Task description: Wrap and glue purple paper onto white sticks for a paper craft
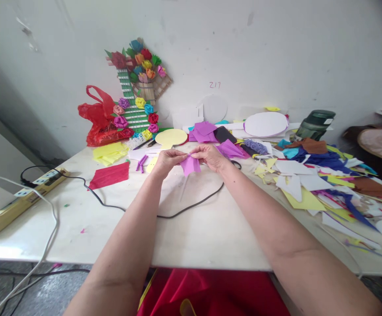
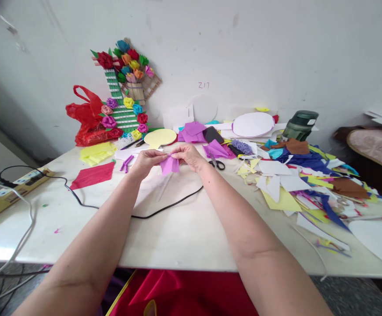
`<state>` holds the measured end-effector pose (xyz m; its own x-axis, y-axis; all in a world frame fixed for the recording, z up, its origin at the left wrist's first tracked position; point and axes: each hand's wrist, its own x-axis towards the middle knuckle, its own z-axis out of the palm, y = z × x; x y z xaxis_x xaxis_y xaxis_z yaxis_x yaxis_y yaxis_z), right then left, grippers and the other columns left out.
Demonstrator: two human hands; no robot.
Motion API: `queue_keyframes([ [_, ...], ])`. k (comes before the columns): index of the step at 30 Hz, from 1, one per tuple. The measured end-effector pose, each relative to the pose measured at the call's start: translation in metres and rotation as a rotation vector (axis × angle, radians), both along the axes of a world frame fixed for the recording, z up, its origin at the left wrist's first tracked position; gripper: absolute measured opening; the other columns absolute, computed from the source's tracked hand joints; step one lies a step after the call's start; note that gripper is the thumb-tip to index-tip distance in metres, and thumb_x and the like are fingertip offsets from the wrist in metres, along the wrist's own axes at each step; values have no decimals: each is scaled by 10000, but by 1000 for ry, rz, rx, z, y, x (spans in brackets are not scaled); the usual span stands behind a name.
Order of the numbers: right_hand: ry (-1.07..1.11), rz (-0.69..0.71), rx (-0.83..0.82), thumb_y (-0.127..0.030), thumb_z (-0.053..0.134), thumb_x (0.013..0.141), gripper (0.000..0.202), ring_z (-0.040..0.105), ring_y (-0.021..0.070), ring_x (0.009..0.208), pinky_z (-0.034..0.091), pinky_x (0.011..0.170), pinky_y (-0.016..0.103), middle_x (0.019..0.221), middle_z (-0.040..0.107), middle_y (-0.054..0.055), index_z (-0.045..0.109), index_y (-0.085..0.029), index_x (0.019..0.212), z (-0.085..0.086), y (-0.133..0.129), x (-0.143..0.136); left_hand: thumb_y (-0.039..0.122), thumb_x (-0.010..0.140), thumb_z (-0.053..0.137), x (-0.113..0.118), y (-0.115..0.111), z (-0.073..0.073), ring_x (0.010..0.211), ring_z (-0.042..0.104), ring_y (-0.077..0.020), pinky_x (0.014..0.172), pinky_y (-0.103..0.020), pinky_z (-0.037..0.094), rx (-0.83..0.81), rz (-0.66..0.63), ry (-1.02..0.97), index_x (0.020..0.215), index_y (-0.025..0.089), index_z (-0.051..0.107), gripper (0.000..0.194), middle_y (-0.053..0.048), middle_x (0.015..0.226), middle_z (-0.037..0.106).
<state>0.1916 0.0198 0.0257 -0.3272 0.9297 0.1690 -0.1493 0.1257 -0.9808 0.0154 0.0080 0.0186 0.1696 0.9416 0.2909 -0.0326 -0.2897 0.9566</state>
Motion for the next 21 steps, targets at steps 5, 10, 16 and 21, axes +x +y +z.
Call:
queue_keyframes([
  [5,-17,14,33,-268,708,582,170,557,98,547,454,528,222,609,619,0,633,-149,678,1,-2,0,346,494,772,3,-1,2,597,560,-125,640,-277,458,26,27,26,710,112,697,326,-52,659,658],
  [10,-50,-56,43,-270,722,568,190,555,96,547,441,513,213,603,606,-12,605,-159,669,-1,1,-2,357,486,771,5,-1,2,617,560,-138,642,-277,448,46,76,77,692,114,694,328,-58,678,664],
  [16,-96,-48,78,-235,719,558,190,542,88,538,429,508,206,604,604,-15,594,-159,679,2,1,1,369,559,737,3,-5,3,638,573,-132,674,-278,458,6,-58,82,807,114,698,358,-61,722,665],
  [21,-174,7,146,-223,711,566,194,536,86,552,412,520,203,615,610,-7,596,-153,705,4,-1,3,403,594,708,-2,-5,4,632,581,-138,665,-294,482,-38,-151,136,806,111,700,360,-66,707,658],
])
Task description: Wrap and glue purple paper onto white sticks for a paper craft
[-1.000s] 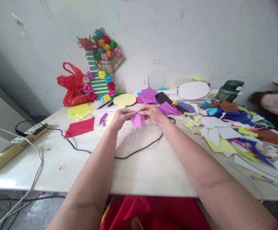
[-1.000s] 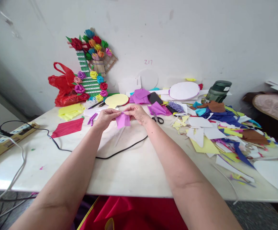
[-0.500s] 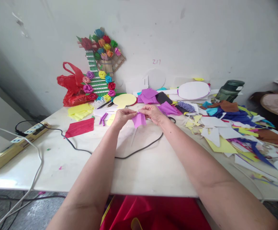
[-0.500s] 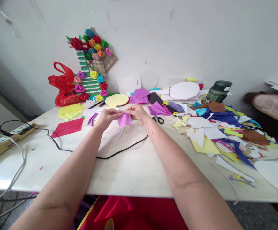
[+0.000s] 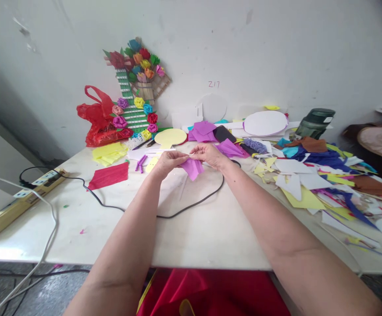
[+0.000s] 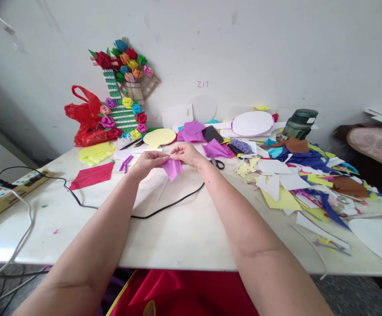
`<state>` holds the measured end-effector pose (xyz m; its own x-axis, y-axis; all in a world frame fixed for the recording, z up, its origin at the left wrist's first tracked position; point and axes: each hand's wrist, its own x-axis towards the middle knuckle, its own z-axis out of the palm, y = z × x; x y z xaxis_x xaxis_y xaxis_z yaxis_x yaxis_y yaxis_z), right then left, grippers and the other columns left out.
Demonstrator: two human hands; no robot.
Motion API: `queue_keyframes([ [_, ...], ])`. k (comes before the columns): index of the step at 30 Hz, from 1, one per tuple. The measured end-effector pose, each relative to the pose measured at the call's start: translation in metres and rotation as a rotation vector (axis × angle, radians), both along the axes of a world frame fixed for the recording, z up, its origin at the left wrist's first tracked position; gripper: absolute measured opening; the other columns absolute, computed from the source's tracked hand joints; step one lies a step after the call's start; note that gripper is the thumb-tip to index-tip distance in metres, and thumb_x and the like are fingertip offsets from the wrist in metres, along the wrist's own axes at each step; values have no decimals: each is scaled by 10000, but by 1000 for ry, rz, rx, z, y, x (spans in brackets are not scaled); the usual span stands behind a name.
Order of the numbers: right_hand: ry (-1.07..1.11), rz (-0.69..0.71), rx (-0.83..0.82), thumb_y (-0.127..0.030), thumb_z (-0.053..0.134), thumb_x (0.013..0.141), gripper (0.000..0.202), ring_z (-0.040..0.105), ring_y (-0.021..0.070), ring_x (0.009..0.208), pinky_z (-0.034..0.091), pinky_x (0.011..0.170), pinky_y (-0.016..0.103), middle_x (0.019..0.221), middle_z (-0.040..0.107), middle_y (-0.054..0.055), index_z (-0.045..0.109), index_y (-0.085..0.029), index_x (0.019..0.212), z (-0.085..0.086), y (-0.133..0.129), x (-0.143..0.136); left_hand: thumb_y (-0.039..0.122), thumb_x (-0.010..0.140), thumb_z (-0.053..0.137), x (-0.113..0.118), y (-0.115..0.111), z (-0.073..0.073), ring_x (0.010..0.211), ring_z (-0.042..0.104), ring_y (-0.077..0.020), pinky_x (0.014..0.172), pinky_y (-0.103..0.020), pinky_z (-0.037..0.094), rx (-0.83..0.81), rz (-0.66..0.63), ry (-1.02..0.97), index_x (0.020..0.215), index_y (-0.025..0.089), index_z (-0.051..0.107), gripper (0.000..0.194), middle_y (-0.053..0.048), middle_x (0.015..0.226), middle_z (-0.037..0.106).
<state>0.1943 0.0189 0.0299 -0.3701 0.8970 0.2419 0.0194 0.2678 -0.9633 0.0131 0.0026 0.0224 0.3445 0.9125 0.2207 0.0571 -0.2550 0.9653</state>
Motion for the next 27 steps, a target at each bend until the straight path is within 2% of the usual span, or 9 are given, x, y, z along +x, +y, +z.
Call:
queue_keyframes([
  [5,-102,16,129,-235,684,594,199,531,88,582,412,555,210,630,595,-12,618,-147,760,-4,3,1,373,534,756,-4,5,-3,644,606,-163,681,-334,508,-99,-17,72,825,118,703,391,-76,715,667],
  [12,-84,69,154,-170,650,609,237,555,99,630,443,601,226,685,602,-6,602,-148,840,-6,6,-2,384,547,751,-3,7,-5,614,617,-166,680,-342,517,-140,-84,137,728,101,685,342,-77,669,657],
  [16,-86,66,138,-124,638,605,348,561,100,712,459,614,215,887,628,35,593,-152,949,-5,5,-1,391,554,747,-4,6,-5,612,623,-166,687,-337,517,-134,-67,71,710,97,668,343,-54,624,639],
  [20,-123,-21,176,-82,637,587,399,554,103,797,471,644,205,1058,596,54,599,-155,978,-2,4,-1,403,570,735,-4,5,-4,607,616,-150,705,-331,513,-116,-24,16,741,86,665,367,-56,644,645],
  [23,-163,-88,183,-73,626,604,366,565,105,760,473,597,196,1001,614,53,610,-149,961,-1,4,-1,405,559,738,-3,4,-4,572,600,-139,676,-319,512,-99,38,2,700,84,656,360,-53,616,634],
  [27,-250,-170,84,-69,578,659,365,533,90,500,468,486,236,730,613,32,586,-116,1021,-5,9,3,422,545,737,-2,6,-5,539,599,-143,639,-305,506,-78,145,-50,622,96,628,352,-39,554,605],
])
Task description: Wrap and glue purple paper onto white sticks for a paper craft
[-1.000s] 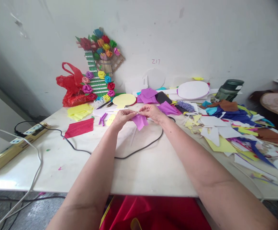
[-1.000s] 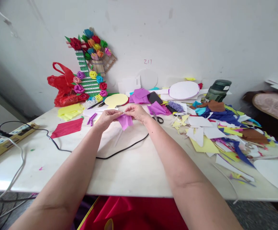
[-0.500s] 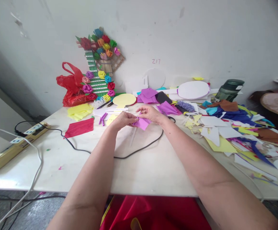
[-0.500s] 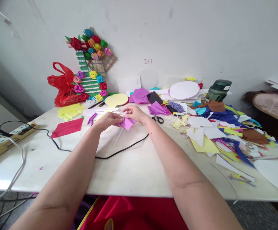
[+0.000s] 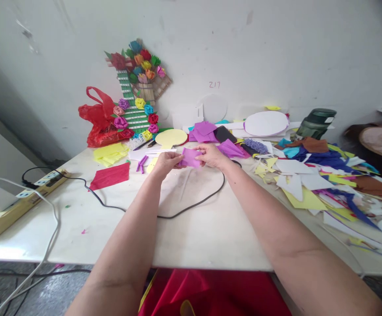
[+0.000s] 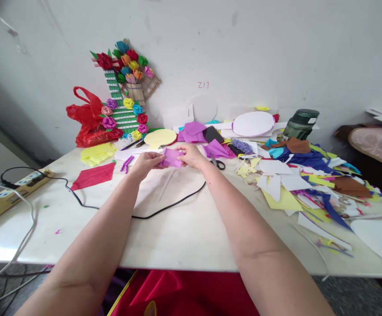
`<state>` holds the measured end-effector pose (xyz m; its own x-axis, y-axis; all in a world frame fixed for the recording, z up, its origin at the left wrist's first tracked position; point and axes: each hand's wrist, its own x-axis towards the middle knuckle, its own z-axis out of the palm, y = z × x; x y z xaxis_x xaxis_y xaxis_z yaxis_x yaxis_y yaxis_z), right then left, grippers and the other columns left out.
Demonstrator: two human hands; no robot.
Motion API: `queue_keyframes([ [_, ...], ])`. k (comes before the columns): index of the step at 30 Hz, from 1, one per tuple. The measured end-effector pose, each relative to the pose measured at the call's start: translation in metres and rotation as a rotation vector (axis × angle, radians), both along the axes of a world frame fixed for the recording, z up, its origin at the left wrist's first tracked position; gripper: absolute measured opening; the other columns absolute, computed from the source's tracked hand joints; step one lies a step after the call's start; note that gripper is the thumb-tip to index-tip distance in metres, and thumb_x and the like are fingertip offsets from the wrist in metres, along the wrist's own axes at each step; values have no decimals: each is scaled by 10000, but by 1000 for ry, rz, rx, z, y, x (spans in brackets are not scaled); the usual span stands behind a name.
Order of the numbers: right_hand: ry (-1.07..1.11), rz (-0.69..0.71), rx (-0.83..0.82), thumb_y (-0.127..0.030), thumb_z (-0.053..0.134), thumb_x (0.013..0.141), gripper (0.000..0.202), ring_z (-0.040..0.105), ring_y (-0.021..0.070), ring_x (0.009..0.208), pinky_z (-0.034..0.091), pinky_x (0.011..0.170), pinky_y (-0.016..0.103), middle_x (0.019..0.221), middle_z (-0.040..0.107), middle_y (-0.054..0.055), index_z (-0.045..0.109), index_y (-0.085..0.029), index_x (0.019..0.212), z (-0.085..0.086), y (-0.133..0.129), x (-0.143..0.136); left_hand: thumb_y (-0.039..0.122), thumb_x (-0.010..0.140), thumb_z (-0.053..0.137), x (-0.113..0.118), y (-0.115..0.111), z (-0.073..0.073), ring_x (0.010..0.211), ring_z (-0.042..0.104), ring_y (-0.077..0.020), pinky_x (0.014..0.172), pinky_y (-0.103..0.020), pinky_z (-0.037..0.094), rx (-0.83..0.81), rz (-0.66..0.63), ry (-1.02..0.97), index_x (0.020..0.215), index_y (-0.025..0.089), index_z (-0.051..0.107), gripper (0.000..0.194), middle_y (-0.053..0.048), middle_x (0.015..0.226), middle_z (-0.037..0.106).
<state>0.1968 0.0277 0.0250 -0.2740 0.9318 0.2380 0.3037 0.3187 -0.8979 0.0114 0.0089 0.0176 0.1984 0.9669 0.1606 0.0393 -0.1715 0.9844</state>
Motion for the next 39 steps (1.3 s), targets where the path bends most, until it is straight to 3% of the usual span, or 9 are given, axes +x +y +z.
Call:
queue_keyframes([
  [3,-167,-134,41,-90,544,699,342,553,117,517,479,536,263,675,609,38,587,-102,1038,-4,7,6,426,548,732,-2,5,-3,563,621,-161,636,-300,504,15,96,-49,678,96,634,368,-44,571,618],
  [7,-652,-389,316,-137,501,737,278,584,202,881,443,760,295,958,644,104,635,-157,979,-4,8,13,405,560,727,-7,12,-7,558,629,-157,639,-295,506,13,194,-137,747,92,629,377,-44,601,635],
  [10,-928,-392,374,-182,495,739,308,548,246,974,405,804,323,1039,620,136,617,-146,1019,-1,0,12,393,580,716,-9,14,-9,545,626,-149,628,-279,504,14,215,-176,760,92,629,362,-41,591,634],
  [13,-1058,-354,309,-198,485,735,344,542,262,966,400,781,329,1022,615,154,583,-120,1055,-2,-6,8,375,587,713,-10,14,-8,538,622,-143,626,-274,503,2,228,-218,755,92,629,340,-34,575,627],
  [27,-1118,-441,173,-243,562,670,522,485,314,1031,349,820,367,1081,531,208,479,-85,1160,-20,-6,-11,296,616,705,-15,14,-10,629,629,-156,687,-312,511,-45,167,-459,732,97,606,250,-43,633,618],
  [39,-1089,-441,199,-256,549,693,413,540,301,989,398,772,351,1007,590,178,546,-124,1084,-17,-6,0,221,611,690,-17,17,-14,549,531,-86,674,-290,513,-92,193,-549,685,110,602,160,5,584,552],
])
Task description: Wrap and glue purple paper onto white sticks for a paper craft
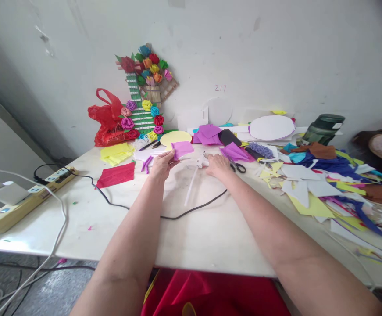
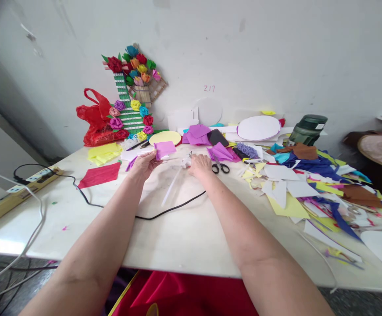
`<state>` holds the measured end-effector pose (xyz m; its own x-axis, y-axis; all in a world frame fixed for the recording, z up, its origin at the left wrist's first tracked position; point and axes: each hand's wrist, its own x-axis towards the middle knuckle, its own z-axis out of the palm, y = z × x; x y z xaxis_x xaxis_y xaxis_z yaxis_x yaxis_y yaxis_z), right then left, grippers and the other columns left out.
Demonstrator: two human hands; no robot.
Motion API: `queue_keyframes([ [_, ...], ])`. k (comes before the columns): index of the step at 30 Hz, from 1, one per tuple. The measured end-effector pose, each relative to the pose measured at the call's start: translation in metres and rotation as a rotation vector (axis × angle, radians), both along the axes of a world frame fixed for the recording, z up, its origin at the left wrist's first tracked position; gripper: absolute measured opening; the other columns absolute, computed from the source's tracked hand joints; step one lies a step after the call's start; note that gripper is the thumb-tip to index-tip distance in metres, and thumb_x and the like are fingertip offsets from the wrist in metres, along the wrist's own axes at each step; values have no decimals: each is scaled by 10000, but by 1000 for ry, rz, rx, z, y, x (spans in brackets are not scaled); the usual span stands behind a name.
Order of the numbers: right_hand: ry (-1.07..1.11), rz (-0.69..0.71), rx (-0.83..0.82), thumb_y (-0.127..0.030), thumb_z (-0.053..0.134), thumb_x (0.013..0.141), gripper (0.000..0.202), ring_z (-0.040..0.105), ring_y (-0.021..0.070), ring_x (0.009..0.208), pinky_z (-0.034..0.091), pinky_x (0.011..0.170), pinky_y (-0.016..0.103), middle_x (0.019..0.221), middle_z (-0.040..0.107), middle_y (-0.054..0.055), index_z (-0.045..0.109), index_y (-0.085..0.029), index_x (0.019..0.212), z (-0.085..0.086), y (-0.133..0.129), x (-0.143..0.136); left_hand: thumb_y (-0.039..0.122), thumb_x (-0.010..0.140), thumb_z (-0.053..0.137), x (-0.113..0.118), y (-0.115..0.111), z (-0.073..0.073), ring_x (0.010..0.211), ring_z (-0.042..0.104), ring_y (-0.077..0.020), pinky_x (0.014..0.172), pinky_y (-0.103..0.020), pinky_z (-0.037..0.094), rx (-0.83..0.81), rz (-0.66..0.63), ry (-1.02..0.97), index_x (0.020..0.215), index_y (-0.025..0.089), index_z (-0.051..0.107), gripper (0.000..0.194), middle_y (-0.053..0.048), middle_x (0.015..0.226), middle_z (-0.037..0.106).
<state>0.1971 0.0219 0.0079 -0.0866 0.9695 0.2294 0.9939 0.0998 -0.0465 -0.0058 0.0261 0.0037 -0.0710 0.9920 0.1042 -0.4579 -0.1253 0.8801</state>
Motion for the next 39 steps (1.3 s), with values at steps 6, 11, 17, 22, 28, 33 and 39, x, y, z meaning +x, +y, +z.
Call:
queue_keyframes([
  [6,72,-81,53,-261,530,732,302,587,284,900,420,732,352,936,632,163,595,-139,1001,3,3,11,232,597,702,0,-1,0,571,543,-91,709,-310,508,-8,20,27,680,117,595,177,5,604,558],
  [11,446,-45,169,-373,516,753,295,596,244,809,434,682,331,877,647,101,608,-181,958,5,11,24,262,579,723,-2,-1,-3,630,568,-107,730,-312,504,-11,-17,80,702,112,613,224,-13,645,589],
  [17,1154,382,-120,-424,610,675,296,417,80,405,352,394,209,547,535,1,547,-138,713,15,9,24,298,563,744,-2,0,-6,679,592,-126,727,-311,504,3,-86,154,744,91,646,292,-52,715,625],
  [22,1243,528,-288,-443,666,641,344,394,54,370,318,350,185,530,544,-2,552,-125,706,27,-3,21,298,566,744,0,-1,-5,694,594,-135,733,-317,509,12,-133,179,731,96,658,274,-62,733,633],
  [28,1213,551,-333,-482,644,669,381,389,49,348,314,332,184,521,555,-9,583,-120,769,28,-5,23,298,573,741,1,-2,-3,712,595,-139,724,-307,513,7,-159,182,722,100,663,260,-73,754,640],
  [33,1192,518,-344,-479,634,685,367,381,45,342,312,318,184,535,569,4,582,-121,746,26,-3,24,295,571,740,1,-1,-4,703,593,-134,722,-308,513,15,-169,183,722,102,664,255,-67,751,641],
  [39,1187,518,-339,-464,641,688,347,369,43,328,298,303,184,521,558,-2,567,-126,719,25,-2,23,299,582,738,1,-2,-4,735,596,-143,729,-306,514,20,-178,199,744,98,672,267,-80,780,646],
])
